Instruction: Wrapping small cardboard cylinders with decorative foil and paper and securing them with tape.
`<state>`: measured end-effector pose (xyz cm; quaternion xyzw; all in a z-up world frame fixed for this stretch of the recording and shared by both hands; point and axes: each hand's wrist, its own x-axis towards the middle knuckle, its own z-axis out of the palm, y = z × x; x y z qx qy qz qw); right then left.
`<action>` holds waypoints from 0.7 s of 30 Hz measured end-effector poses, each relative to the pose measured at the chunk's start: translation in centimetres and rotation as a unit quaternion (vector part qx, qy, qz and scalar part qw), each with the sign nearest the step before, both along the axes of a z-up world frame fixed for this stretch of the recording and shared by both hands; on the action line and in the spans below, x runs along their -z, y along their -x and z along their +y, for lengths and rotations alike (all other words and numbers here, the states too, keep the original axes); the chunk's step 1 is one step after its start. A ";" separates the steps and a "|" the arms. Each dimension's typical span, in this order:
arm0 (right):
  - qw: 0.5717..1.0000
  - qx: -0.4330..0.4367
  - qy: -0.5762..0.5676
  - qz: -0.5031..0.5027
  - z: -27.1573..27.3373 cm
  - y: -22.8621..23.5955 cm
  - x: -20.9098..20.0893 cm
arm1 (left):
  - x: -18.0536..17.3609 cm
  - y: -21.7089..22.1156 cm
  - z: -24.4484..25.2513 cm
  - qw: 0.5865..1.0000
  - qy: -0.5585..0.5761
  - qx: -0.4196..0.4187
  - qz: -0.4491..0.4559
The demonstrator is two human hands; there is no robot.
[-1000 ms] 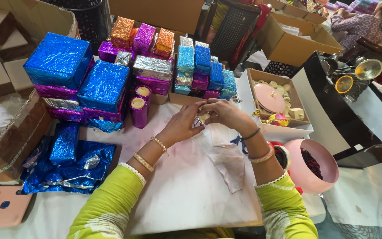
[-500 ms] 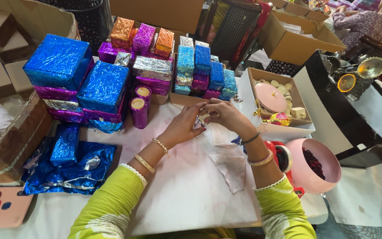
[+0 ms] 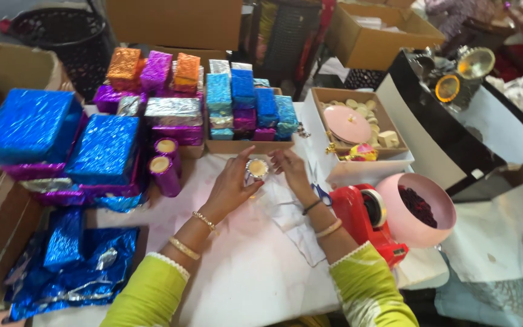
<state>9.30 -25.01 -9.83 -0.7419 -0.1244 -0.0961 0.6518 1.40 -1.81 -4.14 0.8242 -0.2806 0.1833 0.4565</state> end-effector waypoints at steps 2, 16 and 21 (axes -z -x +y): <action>1.000 -0.005 -0.005 0.012 0.2 0.2 1.0 | -0.9 0.3 0.2 1.000 -0.008 -0.006 0.004; 0.994 -0.055 0.093 -0.018 1.2 1.8 1.0 | -4.5 -1.0 5.9 0.983 -0.011 -0.169 -0.068; 0.945 -0.017 0.293 -0.143 1.7 3.0 -0.6 | -5.4 -1.1 7.8 0.972 -0.051 -0.209 -0.095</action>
